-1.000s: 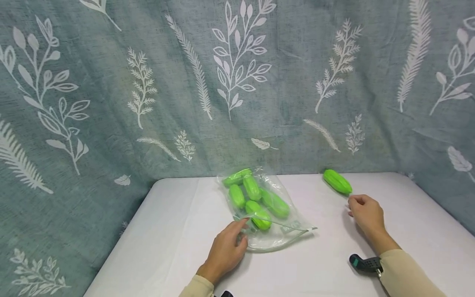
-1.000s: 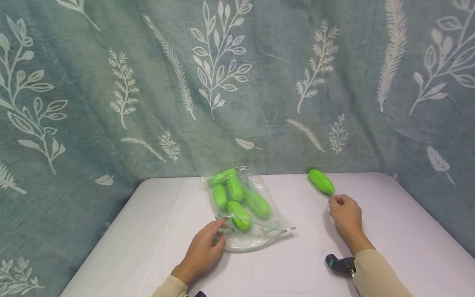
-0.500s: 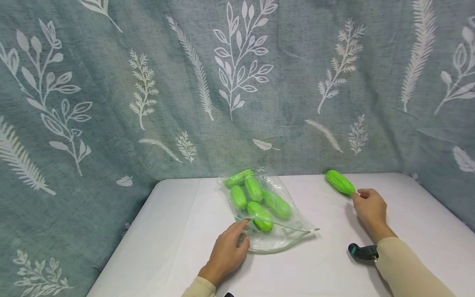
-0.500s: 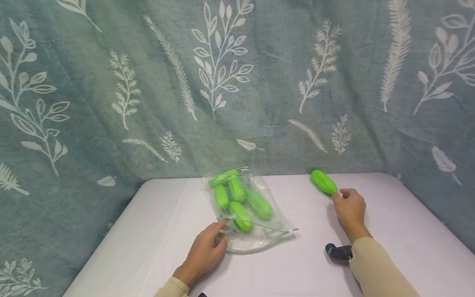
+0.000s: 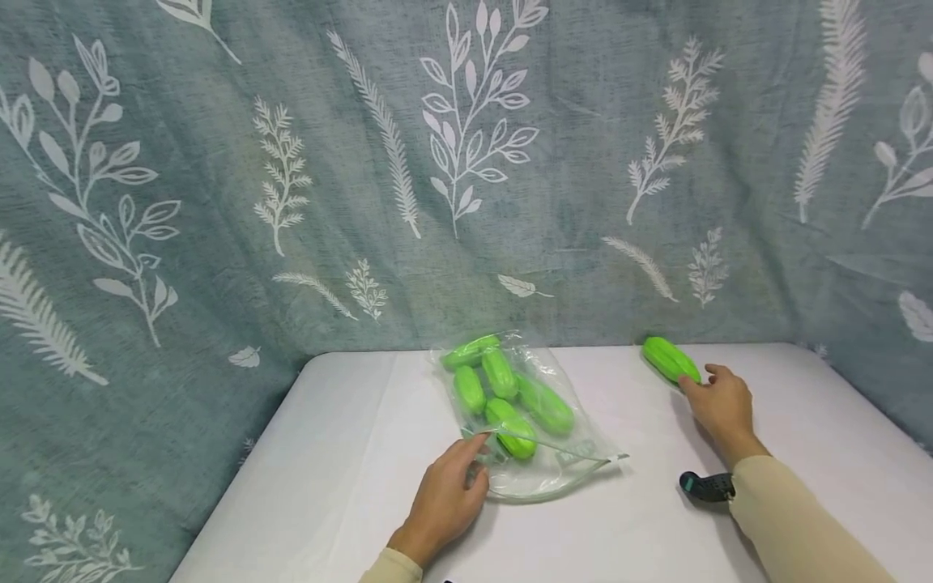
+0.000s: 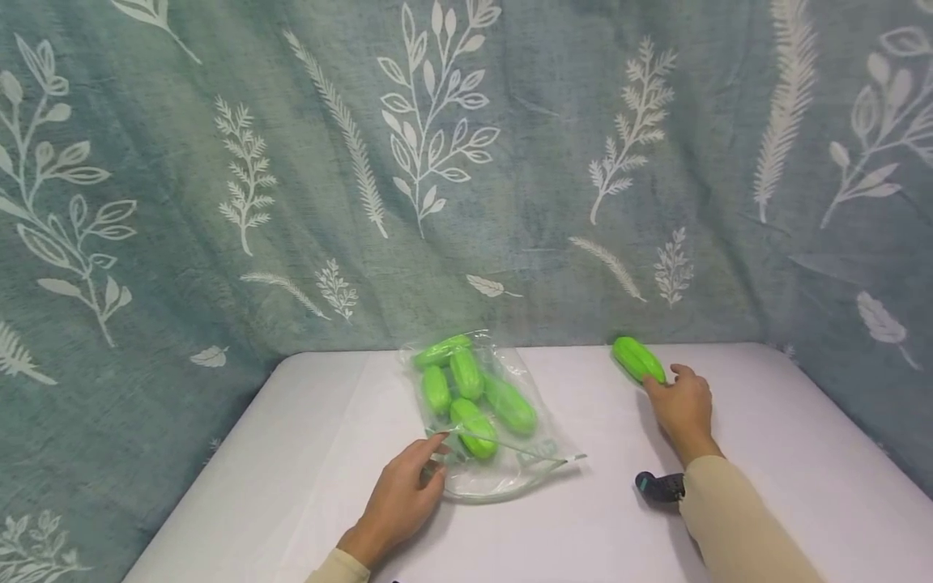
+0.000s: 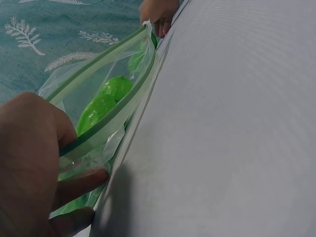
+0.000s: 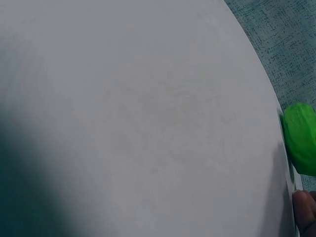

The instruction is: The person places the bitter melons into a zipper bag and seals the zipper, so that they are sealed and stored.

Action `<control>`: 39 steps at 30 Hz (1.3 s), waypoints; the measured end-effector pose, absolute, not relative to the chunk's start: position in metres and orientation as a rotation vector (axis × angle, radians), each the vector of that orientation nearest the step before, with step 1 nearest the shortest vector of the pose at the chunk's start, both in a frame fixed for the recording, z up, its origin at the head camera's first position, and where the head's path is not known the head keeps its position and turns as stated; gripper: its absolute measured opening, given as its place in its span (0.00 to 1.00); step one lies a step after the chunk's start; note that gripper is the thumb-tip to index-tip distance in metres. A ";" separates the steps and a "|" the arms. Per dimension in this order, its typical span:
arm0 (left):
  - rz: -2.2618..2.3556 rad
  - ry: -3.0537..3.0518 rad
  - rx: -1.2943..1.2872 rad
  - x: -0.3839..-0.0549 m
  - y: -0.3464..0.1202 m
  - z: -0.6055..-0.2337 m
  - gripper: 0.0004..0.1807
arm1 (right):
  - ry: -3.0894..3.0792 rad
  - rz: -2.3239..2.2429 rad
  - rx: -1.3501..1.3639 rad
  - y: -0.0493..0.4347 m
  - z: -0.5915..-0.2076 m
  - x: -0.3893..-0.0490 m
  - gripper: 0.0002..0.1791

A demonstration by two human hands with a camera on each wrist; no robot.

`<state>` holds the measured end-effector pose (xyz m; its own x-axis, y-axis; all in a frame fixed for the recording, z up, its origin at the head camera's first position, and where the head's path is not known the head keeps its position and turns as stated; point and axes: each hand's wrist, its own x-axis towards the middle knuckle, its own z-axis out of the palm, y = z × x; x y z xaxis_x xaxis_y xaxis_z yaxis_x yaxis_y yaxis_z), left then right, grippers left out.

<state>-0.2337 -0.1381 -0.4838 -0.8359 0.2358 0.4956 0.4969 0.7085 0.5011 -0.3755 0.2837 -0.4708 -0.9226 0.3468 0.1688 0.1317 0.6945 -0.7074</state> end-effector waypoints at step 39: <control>-0.897 -2.552 -0.556 -0.234 -0.138 -0.484 0.27 | -2.650 0.965 -0.391 0.274 -0.476 -0.378 0.34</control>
